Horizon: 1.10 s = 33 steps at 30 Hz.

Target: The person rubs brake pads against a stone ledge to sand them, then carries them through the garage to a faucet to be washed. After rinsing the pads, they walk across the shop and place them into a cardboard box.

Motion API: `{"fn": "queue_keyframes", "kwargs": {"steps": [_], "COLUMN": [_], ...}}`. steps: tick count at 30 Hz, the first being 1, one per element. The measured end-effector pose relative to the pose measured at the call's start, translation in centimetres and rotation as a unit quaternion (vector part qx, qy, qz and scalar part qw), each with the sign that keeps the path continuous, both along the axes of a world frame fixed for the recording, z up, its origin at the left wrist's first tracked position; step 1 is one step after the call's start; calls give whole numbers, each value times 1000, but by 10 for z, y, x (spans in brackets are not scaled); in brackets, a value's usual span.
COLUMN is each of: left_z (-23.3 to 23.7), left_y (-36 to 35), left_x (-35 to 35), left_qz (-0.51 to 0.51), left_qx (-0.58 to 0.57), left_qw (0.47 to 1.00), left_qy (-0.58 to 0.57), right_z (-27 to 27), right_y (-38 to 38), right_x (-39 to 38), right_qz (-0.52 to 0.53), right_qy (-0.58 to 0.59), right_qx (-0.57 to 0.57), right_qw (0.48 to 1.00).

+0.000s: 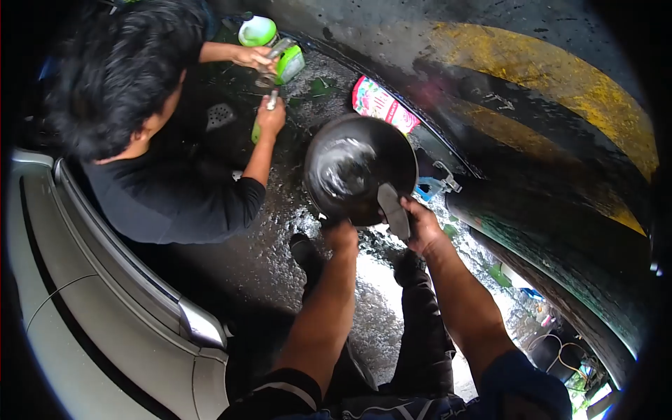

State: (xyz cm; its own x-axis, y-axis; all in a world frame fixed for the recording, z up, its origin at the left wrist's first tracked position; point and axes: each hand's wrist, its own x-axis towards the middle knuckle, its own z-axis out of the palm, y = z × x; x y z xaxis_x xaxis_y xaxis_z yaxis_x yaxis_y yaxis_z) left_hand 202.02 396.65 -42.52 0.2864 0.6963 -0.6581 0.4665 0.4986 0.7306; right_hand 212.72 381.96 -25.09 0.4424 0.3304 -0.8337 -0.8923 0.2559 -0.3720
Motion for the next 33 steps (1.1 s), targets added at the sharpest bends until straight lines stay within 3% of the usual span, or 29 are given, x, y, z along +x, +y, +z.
{"fn": "queue_keyframes", "kwargs": {"steps": [1,4,6,9,12,15,17,18,20,23,27,33], "left_z": [8,26,25,-2,55,63,53,58,73,67,53,7], "left_y": [-9,-32,-42,-59,-56,-32,-23,-12,17,54,99,92], "left_x": [-18,-68,-100,-171,-157,-172,-180,-177,-167,-133,-46,39], "left_qz": [-26,-85,-112,-139,-59,-171,-249,-249,-107,8,18,20], "left_qx": [23,74,84,9,-91,-136,26,27,-218,-321,-427,-463], "left_qw": [999,994,990,990,986,972,965,965,967,947,903,883], "left_qy": [-2,-9,-12,6,-124,84,78,81,77,3,-32,-73], "right_z": [-9,-8,-41,-65,-101,-135,-150,-153,-159,-156,-157,-153], "right_y": [8,54,66,80,75,68,66,66,68,78,83,95], "right_x": [13,62,94,131,149,150,147,145,143,136,135,130], "right_qz": [7,-61,-44,-60,-75,-102,-122,-122,-93,-85,-64,-43], "right_qy": [-18,13,-40,-59,-28,-14,-4,0,9,-25,-30,-2], "right_qx": [57,19,40,-21,-61,-75,-68,-67,-97,-94,-100,-131], "right_qw": [998,998,997,996,995,992,990,990,991,992,992,990]}}
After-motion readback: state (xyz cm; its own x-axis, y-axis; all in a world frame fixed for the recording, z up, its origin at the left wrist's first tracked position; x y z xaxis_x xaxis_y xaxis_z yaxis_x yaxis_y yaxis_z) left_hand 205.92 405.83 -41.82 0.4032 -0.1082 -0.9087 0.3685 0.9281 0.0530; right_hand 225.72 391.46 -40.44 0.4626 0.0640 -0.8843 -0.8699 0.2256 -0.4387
